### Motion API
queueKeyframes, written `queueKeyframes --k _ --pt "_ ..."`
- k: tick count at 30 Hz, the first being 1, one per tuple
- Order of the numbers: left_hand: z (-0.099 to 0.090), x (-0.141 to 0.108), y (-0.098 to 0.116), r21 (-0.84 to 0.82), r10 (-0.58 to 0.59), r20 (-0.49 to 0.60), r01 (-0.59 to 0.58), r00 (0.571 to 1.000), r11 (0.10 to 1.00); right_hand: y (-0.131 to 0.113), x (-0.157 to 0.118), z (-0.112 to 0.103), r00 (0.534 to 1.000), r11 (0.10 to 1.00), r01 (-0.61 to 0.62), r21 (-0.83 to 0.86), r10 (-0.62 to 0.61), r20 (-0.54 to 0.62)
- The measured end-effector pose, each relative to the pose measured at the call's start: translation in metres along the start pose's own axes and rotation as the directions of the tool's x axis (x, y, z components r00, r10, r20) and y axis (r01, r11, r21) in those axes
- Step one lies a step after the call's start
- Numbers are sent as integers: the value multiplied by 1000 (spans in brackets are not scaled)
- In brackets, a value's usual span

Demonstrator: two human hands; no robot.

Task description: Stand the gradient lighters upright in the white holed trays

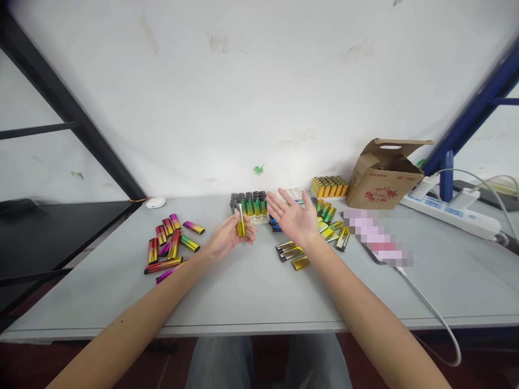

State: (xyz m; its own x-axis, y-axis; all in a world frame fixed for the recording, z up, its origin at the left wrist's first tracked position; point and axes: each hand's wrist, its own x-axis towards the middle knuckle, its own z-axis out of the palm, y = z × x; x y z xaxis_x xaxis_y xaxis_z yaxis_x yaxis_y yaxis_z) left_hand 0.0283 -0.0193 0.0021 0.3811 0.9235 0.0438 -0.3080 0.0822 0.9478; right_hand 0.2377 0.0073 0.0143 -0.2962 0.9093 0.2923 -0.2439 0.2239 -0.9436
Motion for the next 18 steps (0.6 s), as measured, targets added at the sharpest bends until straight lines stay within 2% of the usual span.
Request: queueKeyframes --k 4,9,18 --pt "0 0 7 -70 -22 -24 21 999 997 -1 3 -1 994 997 -63 38 67 -92" --pt "-4 2 12 -107 -117 -14 115 993 988 7 7 2 955 983 -183 27 184 -233" --pt "-2 3 9 -135 -243 11 242 970 961 12 8 6 919 980 -173 97 197 -342"
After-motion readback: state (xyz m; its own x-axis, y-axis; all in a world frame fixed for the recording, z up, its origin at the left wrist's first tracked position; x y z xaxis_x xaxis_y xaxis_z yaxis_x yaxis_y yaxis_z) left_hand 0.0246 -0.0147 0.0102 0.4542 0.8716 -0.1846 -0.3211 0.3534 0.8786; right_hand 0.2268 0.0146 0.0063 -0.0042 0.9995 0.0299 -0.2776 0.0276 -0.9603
